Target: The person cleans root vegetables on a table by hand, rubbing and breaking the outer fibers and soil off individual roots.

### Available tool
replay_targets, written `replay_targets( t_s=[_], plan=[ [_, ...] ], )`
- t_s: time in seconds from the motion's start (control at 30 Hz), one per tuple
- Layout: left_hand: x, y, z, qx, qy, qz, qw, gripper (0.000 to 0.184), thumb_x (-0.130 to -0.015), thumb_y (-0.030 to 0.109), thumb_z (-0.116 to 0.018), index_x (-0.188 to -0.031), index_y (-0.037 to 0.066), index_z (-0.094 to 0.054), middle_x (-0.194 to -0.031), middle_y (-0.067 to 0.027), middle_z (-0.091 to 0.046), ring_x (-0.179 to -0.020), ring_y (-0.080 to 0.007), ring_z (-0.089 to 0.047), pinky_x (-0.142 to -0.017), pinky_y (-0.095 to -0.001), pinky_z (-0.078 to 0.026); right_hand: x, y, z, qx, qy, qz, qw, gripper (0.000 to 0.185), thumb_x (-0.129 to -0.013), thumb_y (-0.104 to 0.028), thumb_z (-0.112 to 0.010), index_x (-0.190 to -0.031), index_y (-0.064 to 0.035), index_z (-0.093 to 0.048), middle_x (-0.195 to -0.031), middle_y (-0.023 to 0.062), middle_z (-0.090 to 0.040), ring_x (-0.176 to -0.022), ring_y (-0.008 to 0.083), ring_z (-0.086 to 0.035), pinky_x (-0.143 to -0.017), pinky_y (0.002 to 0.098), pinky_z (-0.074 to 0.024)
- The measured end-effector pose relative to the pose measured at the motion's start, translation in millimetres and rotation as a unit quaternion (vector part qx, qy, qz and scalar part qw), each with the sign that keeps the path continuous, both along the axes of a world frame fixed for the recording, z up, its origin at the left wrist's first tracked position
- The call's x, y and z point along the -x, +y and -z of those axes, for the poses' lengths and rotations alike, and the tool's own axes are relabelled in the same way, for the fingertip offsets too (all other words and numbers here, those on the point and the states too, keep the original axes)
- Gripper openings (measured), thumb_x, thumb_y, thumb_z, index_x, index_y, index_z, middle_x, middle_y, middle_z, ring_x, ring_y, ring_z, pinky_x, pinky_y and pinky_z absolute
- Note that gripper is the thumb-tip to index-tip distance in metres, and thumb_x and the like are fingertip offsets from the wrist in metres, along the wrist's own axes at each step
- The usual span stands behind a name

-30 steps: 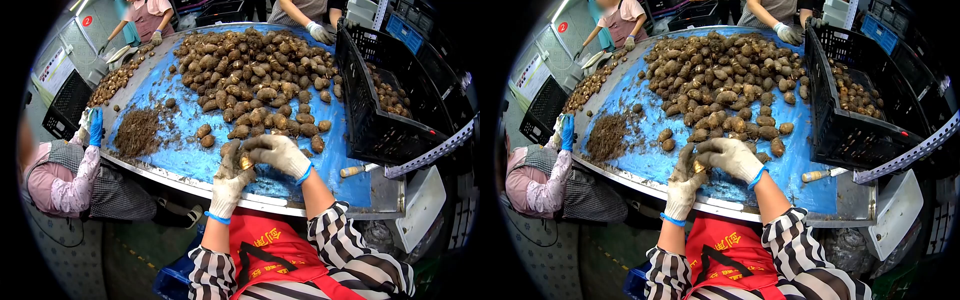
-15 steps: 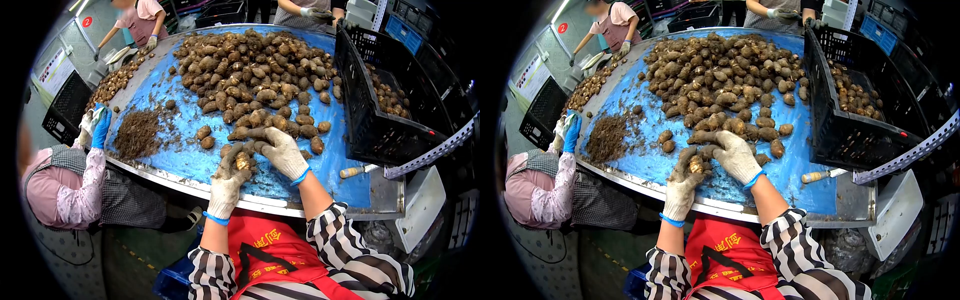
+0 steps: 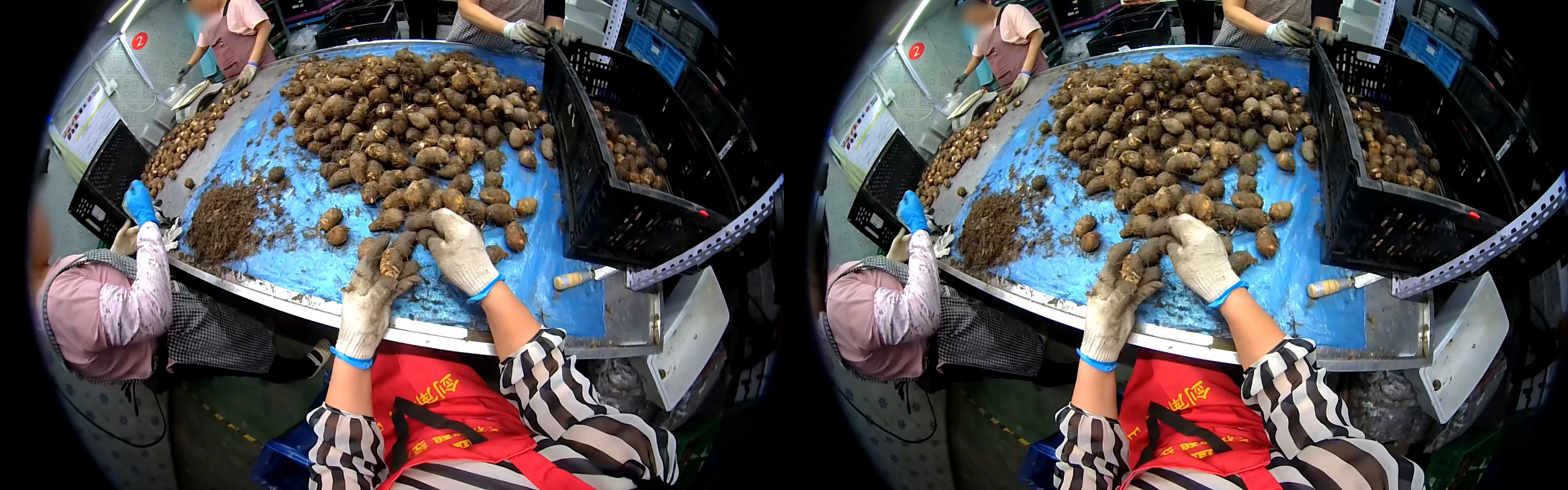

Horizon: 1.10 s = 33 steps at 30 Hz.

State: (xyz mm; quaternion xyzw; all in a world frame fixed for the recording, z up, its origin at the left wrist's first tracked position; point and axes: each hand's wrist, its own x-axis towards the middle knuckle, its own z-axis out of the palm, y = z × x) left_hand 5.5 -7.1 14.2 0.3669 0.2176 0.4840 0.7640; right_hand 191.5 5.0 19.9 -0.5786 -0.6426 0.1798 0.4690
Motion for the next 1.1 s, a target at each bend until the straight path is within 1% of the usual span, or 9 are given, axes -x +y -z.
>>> replay_targets(
  t_s=[0.07,0.23,0.4,0.53,0.7,0.8,0.93,1.03,1.1],
  plan=[
    [0.9,1.7,0.7,-0.003,-0.003,0.004,1.000,0.061,-0.091,0.007,-0.066,-0.147,0.001,-0.041,-0.134,-0.0146,-0.057,-0.108,-0.0235,-0.065,-0.087,-0.0357,-0.059,1.3,-2.5,-8.0,0.014,0.028,-0.048,0.998,0.025,-0.085,-0.007,-0.069,-0.110,-0.0054,-0.071,-0.100,0.0159,-0.068,-0.097,0.0316,-0.067,-0.088,0.0398,-0.0538],
    [3.6,8.4,14.0,-0.025,0.044,-0.011,0.999,0.054,-0.092,0.003,-0.063,-0.144,0.001,-0.047,-0.132,-0.0137,-0.058,-0.106,-0.0213,-0.065,-0.079,-0.0315,-0.060,3.1,-5.8,-4.1,-0.076,-0.092,-0.131,0.984,0.031,-0.082,-0.008,-0.073,-0.112,-0.0050,-0.070,-0.101,0.0155,-0.069,-0.095,0.0341,-0.067,-0.085,0.0415,-0.0546],
    [-1.3,6.5,21.4,-0.030,0.077,-0.060,0.995,0.054,-0.090,-0.007,-0.060,-0.143,-0.003,-0.048,-0.131,-0.0137,-0.060,-0.108,-0.0213,-0.064,-0.086,-0.0310,-0.057,4.9,-7.7,-2.9,-0.042,-0.094,-0.140,0.985,0.027,-0.082,-0.010,-0.072,-0.108,-0.0057,-0.072,-0.100,0.0163,-0.069,-0.096,0.0347,-0.067,-0.084,0.0411,-0.0548],
    [-3.6,2.3,20.1,-0.026,0.132,-0.085,0.987,0.059,-0.088,-0.011,-0.062,-0.144,-0.006,-0.045,-0.134,-0.0141,-0.058,-0.114,-0.0216,-0.061,-0.093,-0.0321,-0.054,13.5,-11.1,-5.5,-0.010,-0.102,-0.078,0.992,0.019,-0.082,-0.011,-0.065,-0.099,-0.0037,-0.070,-0.096,0.0176,-0.068,-0.093,0.0378,-0.066,-0.081,0.0452,-0.0540],
    [-4.4,1.4,10.7,-0.036,0.104,-0.060,0.992,0.060,-0.087,-0.012,-0.062,-0.144,-0.006,-0.046,-0.135,-0.0142,-0.058,-0.115,-0.0220,-0.061,-0.094,-0.0336,-0.054,23.0,-8.6,4.9,-0.024,-0.091,-0.003,0.996,0.014,-0.082,-0.008,-0.062,-0.094,-0.0032,-0.067,-0.098,0.0185,-0.067,-0.093,0.0388,-0.065,-0.082,0.0461,-0.0536],
    [-1.0,2.6,10.4,-0.013,0.053,-0.032,0.998,0.059,-0.086,-0.012,-0.061,-0.143,-0.004,-0.047,-0.136,-0.0139,-0.058,-0.115,-0.0218,-0.061,-0.095,-0.0343,-0.054,21.6,-5.1,7.4,-0.023,-0.113,0.037,0.993,0.019,-0.082,-0.007,-0.060,-0.100,-0.0032,-0.067,-0.100,0.0190,-0.067,-0.095,0.0389,-0.065,-0.084,0.0457,-0.0534],
    [-0.5,3.4,9.4,-0.017,0.026,-0.048,0.998,0.059,-0.087,-0.010,-0.062,-0.144,-0.001,-0.047,-0.136,-0.0130,-0.057,-0.117,-0.0213,-0.060,-0.097,-0.0338,-0.052,4.9,-5.5,-6.0,0.019,-0.036,-0.052,0.998,0.032,-0.083,-0.002,-0.062,-0.114,-0.0035,-0.069,-0.108,0.0188,-0.069,-0.103,0.0343,-0.066,-0.091,0.0388,-0.0536],
    [-4.3,4.6,13.2,-0.070,0.117,-0.094,0.986,0.059,-0.089,-0.010,-0.062,-0.145,-0.002,-0.046,-0.137,-0.0125,-0.057,-0.118,-0.0215,-0.060,-0.099,-0.0335,-0.051,14.1,-12.6,-19.0,-0.002,-0.059,-0.112,0.992,0.029,-0.085,-0.005,-0.065,-0.113,-0.0033,-0.069,-0.110,0.0184,-0.069,-0.105,0.0341,-0.066,-0.092,0.0386,-0.0537],
    [-6.1,2.2,16.9,-0.052,0.110,-0.110,0.986,0.058,-0.089,-0.010,-0.062,-0.145,-0.002,-0.046,-0.137,-0.0127,-0.057,-0.119,-0.0213,-0.059,-0.100,-0.0330,-0.051,18.8,-12.7,-6.7,-0.021,-0.089,-0.088,0.992,0.025,-0.085,-0.011,-0.066,-0.108,-0.0038,-0.070,-0.104,0.0178,-0.070,-0.098,0.0353,-0.067,-0.086,0.0405,-0.0548]
  ],
)
